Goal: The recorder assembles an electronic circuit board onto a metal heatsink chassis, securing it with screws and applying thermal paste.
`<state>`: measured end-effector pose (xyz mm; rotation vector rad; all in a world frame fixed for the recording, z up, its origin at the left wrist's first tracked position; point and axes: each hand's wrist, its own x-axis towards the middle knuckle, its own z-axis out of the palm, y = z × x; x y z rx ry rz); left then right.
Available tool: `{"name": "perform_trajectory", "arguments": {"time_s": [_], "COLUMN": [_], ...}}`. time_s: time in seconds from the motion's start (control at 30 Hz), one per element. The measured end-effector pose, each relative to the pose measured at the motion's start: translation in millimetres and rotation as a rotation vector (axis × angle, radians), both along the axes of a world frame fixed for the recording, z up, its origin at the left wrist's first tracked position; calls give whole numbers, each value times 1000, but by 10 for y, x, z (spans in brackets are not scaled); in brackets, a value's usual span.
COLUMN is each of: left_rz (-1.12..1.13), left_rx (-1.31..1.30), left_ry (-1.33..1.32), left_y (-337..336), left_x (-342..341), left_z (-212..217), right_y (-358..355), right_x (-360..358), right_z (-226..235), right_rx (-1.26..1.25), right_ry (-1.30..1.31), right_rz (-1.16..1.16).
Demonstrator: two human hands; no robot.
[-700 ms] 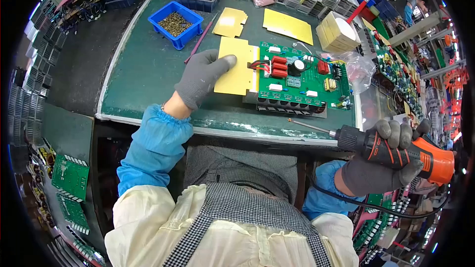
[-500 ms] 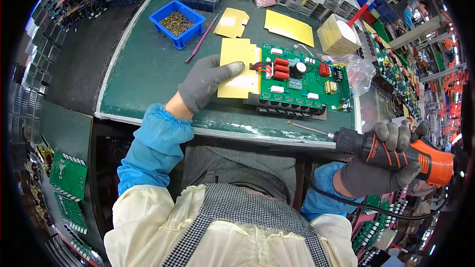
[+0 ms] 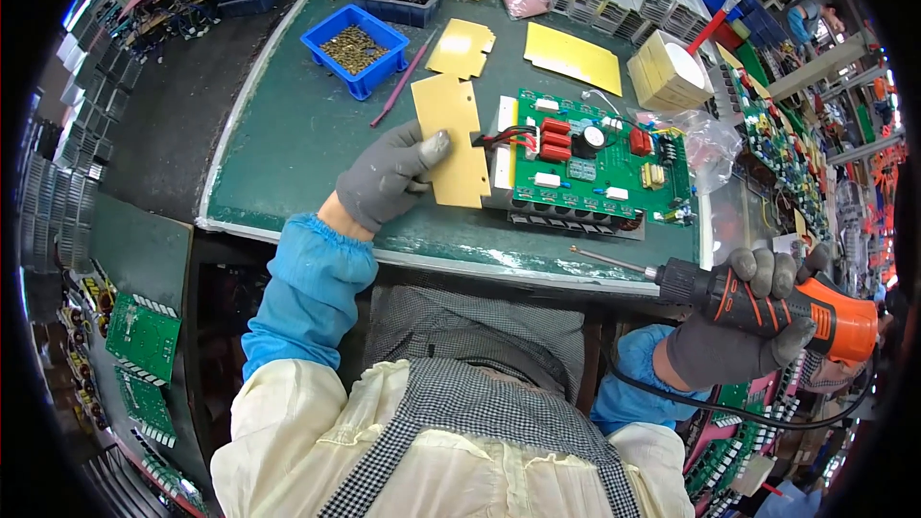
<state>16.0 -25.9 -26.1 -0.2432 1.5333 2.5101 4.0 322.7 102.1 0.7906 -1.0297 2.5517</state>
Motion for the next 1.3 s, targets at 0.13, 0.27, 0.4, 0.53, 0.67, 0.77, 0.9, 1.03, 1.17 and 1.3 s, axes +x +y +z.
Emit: {"name": "perform_trajectory", "arguments": {"time_s": [0.13,0.27,0.4,0.53,0.67,0.77,0.9,1.03,1.17,1.3], "left_rz": [-59,31,-72,2,180,209,266,252,158,109], "left_rx": [159,139,129,184,6,-42,-141,-145,-89,-89], "left_ry": [159,234,387,228,-8,6,21,-45,-62,-96], "left_y": [52,63,-6,48,100,304,394,375,339,292], "left_x": [114,177,180,200,162,107,-27,-96,-161,-192], "left_z": [26,56,-79,60,290,376,327,357,302,335], "right_y": [33,37,32,60,72,66,83,122,142,156], "right_x": [0,-11,-2,10,-27,-19,1,21,15,-27], "right_z": [-26,-60,-67,-69,-74,-65,-66,-65,-63,-104], "right_rx": [-24,-21,-3,-11,5,-4,0,23,10,24], "right_ry": [-25,-25,-45,-70,-53,-37,-48,-66,-79,-74], "right_rz": [-41,-48,-59,-80,-73,-81,-101,-141,-156,-150]}}
